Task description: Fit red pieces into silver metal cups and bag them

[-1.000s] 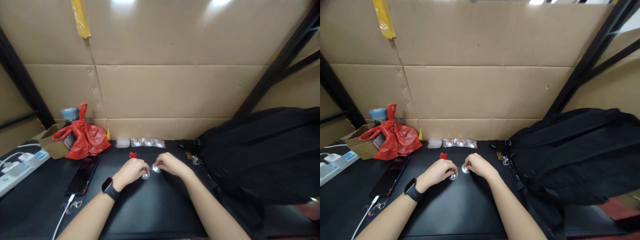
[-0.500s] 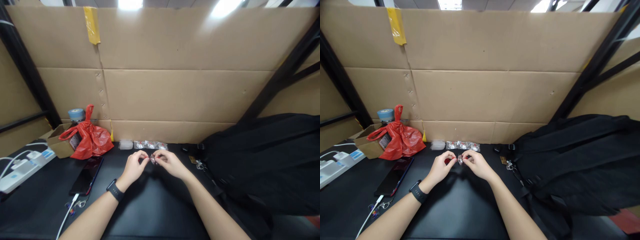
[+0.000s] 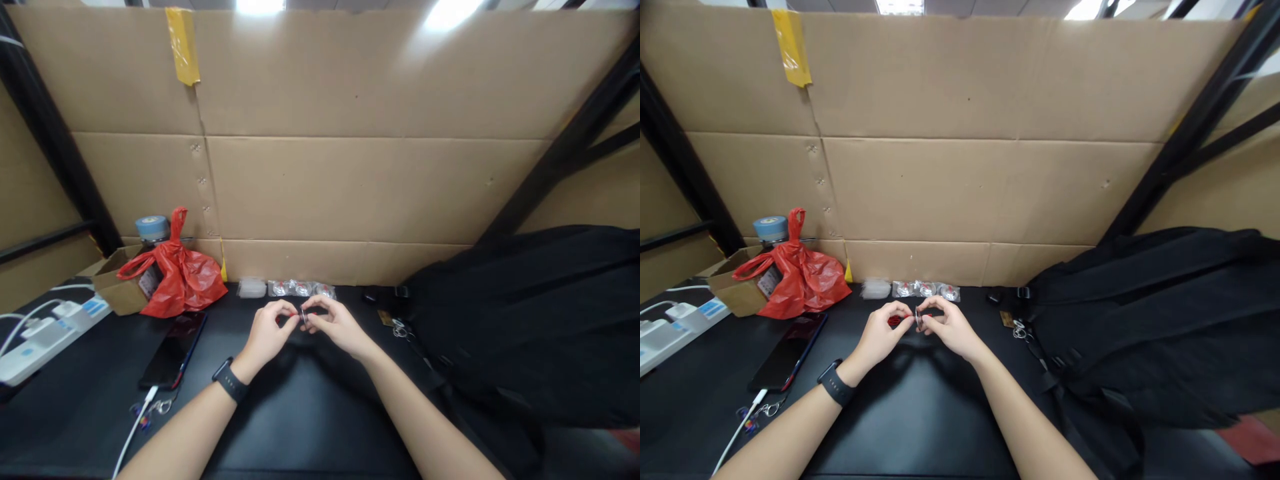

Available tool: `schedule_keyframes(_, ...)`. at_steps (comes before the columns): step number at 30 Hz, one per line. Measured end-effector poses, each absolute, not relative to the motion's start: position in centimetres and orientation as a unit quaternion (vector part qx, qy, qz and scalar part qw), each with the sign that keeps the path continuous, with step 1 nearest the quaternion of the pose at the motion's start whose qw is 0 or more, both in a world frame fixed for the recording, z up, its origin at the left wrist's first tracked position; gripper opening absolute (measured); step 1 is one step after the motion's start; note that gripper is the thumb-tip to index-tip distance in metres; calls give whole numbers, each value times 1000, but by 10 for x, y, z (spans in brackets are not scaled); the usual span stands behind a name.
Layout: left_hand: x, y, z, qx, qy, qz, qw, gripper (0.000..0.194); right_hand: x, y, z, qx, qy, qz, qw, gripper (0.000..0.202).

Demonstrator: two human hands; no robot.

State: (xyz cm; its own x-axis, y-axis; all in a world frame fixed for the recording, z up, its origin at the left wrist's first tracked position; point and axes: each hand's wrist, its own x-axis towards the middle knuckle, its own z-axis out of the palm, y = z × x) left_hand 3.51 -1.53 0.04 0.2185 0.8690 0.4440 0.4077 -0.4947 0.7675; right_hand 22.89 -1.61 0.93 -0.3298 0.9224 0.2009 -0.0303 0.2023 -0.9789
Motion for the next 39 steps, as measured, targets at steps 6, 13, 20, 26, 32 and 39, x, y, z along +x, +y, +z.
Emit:
schedule_keyframes(6,35,-15,0,741,434,454,238,7,229,-18,12,-370,-622,531,440,42)
schedule_keyframes(13,35,-15,-2,730,430,460,266,9,228,-19,12,-363,-622,539,437,48)
schedule_keyframes(20,20,-6,3,774,528,320,141,25,232,-16,9,-379,-656,487,434,49)
schedule_keyframes(26,-11,18,-6,754,619,220,9,30,237,-12,7,-398,-659,457,446,47)
schedule_keyframes(32,-17,24,-4,741,624,248,-9,44,238,-11,6,-391,-659,462,446,49)
schedule_keyframes(39,-17,30,-9,711,653,241,99,48,240,-9,4,-396,-664,447,450,48)
